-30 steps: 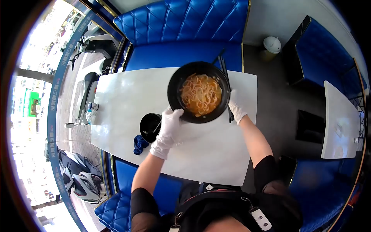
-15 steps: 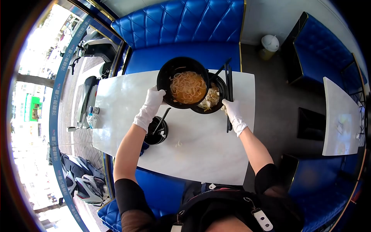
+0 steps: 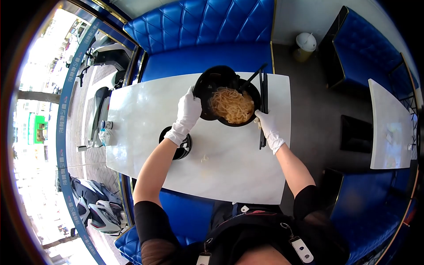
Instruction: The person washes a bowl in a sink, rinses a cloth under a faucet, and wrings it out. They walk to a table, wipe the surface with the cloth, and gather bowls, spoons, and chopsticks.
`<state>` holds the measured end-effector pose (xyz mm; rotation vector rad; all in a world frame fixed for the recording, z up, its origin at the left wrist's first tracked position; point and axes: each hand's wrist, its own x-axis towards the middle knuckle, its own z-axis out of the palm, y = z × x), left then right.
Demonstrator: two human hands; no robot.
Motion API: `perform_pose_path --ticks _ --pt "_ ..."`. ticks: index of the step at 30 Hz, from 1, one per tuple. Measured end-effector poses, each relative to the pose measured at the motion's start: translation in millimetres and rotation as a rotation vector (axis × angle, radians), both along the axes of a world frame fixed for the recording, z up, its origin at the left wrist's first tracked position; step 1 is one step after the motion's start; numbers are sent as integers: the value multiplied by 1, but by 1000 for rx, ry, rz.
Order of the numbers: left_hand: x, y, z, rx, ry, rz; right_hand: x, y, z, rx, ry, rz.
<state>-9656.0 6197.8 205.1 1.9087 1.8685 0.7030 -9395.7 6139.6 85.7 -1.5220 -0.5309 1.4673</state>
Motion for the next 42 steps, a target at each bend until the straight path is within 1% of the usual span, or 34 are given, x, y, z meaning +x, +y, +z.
perform_pose_path --ticks 1,3,5,7,8,10,11,15,17,18,20,21,22,24,26,27,28,30,32,33,34,36,38,40,41,42 --pt "6 -5 10 -44 17 6 1 -1 -1 -8 24 10" --pt "18 -16 31 -23 73 -29 3 -3 -2 -2 60 3" --pt "23 -23 33 -1 130 -63 4 -7 -1 6 96 -2" --pt "26 -30 29 226 307 -176 6 -13 1 0 113 -45" --pt "26 -33 29 227 308 -173 8 -15 2 1 113 -42" --pt "29 -40 35 264 447 -284 12 -20 6 -8 89 -46" --pt "29 -42 35 308 441 -309 16 -22 8 -7 87 -44" --pt "39 -54 43 348 462 -311 28 -30 14 -5 49 -65" --pt "43 -57 46 198 433 -165 33 -33 17 5 41 -85" --pt "42 -57 44 197 433 -159 36 -35 18 6 41 -79" --pt "35 -59 28 38 -171 134 42 -38 18 26 41 -56" --pt "33 -65 17 240 -224 162 46 -39 12 45 41 -63" --pt "34 -77 17 240 -222 176 49 -40 15 42 54 -68" --pt "35 -114 18 -232 -674 436 57 -47 20 41 22 -24" --pt "55 -165 9 -217 -1086 500 62 -61 41 56 -4 -3" --pt "58 -191 -2 -315 -1265 556 68 -69 40 53 27 30" --pt "61 -216 -18 -408 -1450 601 73 -77 42 49 -25 80" --pt "68 -257 -48 -538 -1571 636 79 -96 51 43 -80 170" --pt "76 -284 -74 -576 -1536 735 79 -108 56 20 -65 257" --pt "77 -293 -85 -592 -1498 747 73 -110 67 -25 -53 315" --pt "77 -296 -90 -597 -1506 759 66 -110 81 -36 -60 324" --pt "79 -300 -97 -560 -1431 767 48 -103 109 -8 189 444" --pt "71 -303 -103 -553 -1427 748 23 -92 127 -47 357 483" --pt "51 -303 -121 -464 -1156 589 -7 -84 137 -64 421 533" --pt "33 -298 -128 -385 -833 708 -20 -84 135 -58 388 525" --pt "7 -286 -120 -366 -968 824 -31 -84 132 -51 355 516"
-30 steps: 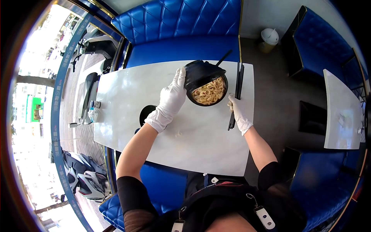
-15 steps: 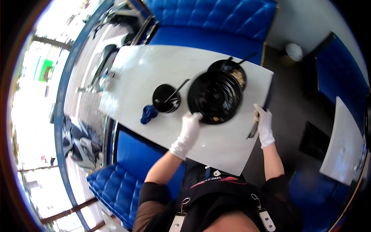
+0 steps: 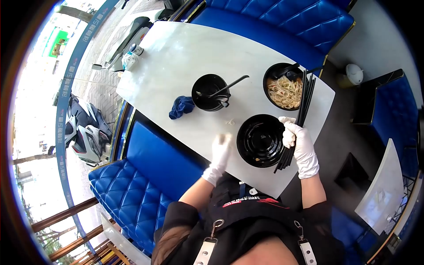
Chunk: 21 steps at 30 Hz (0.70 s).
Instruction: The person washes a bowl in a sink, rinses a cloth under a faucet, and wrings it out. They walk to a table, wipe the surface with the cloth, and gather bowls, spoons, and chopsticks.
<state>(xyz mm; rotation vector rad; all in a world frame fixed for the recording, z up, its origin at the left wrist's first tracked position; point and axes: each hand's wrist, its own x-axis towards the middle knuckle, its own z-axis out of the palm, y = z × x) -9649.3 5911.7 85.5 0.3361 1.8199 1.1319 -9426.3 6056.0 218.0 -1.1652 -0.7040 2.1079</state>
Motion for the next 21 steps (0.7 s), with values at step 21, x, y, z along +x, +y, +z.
perform_pose_path --ticks 21 --pt "-45 62 94 1 -198 -395 73 -59 -25 -58 -467 -344"
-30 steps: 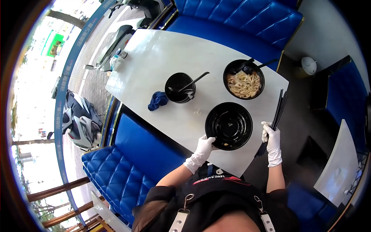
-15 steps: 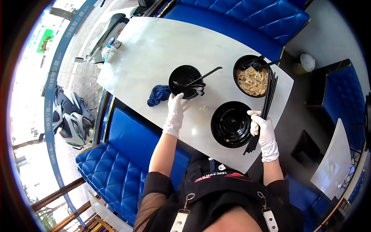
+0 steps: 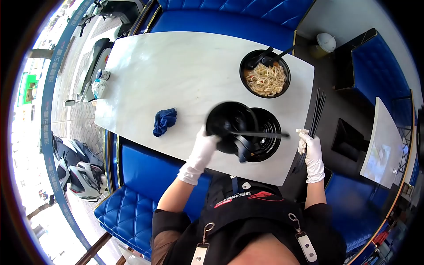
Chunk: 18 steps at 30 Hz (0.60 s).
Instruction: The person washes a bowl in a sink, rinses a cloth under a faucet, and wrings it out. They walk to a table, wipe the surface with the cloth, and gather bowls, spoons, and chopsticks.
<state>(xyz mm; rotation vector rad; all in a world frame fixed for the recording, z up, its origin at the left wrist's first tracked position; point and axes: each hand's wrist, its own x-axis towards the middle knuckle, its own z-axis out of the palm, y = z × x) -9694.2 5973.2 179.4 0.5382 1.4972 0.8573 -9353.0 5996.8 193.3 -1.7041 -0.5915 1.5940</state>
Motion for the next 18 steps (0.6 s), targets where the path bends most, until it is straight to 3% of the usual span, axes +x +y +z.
perform_pose_path --ticks 5,10,13,14,15,17,18 --pt "58 -3 -35 -138 -181 -154 24 -6 2 49 -79 -31" --pt "75 -3 -72 51 150 -241 45 -17 0 76 -157 -92" --pt "69 0 -66 -94 29 -274 45 -25 -2 56 -163 -120" --pt "67 -6 -81 43 180 -296 44 -27 -4 48 -166 -120" --pt "61 -6 -69 41 176 -297 45 -28 -5 40 -171 -121" --pt "31 -6 -28 180 407 -344 41 -28 -4 37 -175 -119" --pt "10 -6 -36 192 489 -276 40 -27 -3 39 -184 -116"
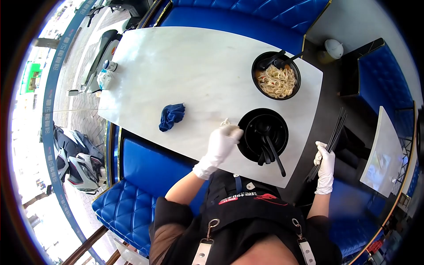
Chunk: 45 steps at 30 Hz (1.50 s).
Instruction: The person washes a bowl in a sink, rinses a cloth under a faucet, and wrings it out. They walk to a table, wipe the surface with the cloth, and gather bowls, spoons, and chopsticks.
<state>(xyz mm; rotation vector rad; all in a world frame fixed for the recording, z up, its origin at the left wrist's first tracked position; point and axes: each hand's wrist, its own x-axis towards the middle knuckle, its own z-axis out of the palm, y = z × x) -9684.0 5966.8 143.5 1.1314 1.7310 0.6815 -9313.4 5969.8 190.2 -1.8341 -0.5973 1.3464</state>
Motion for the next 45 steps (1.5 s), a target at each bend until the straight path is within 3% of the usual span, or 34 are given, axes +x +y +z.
perform_pose_path --ticks 2,4,7,15,18,21,24,26,27,30,31,33,35,36,37,39,41,42,43,44,45 --pt "-23 3 -15 30 70 65 -3 2 0 -8 -3 -1" --pt "-31 11 -24 168 497 -14 -8 6 1 -9 -14 13" --pt "-22 22 -69 217 663 -78 -13 10 5 -8 -19 32" --pt "-22 35 -103 155 763 -342 -15 5 2 -33 -30 61" --pt "-21 60 -61 287 371 -203 -14 5 8 -25 -27 38" --pt "4 111 18 124 -51 -107 -17 16 21 -10 -79 42" --pt "36 157 32 214 -210 -93 -30 36 44 53 -82 96" --pt "54 180 27 206 -491 -62 -41 51 59 95 -33 133" --pt "55 186 29 213 -494 -66 -47 59 67 127 17 178" --pt "51 185 47 110 -162 -185 -75 82 91 131 144 272" --pt "51 174 61 119 -163 -185 -88 91 95 126 180 307" --pt "53 139 84 182 -472 -191 -120 104 97 99 286 451" --pt "60 104 98 119 -820 -16 -172 111 103 80 121 628" --pt "55 95 105 156 -756 -69 -195 109 66 485 -112 761" --pt "52 92 106 105 -655 98 -215 108 30 896 -356 873" --pt "36 86 106 -24 -836 407 -242 100 40 395 -529 1159" --pt "20 75 96 56 -903 455 -242 104 58 384 -317 1303" --pt "4 70 88 53 -872 447 -234 117 63 378 -12 1428" --pt "-12 66 88 85 -1102 447 -220 134 74 688 77 1453" --pt "-20 63 85 137 -1115 654 -202 162 76 567 -26 1447" --pt "-32 61 91 110 -1188 812 -185 191 47 719 -167 1214"
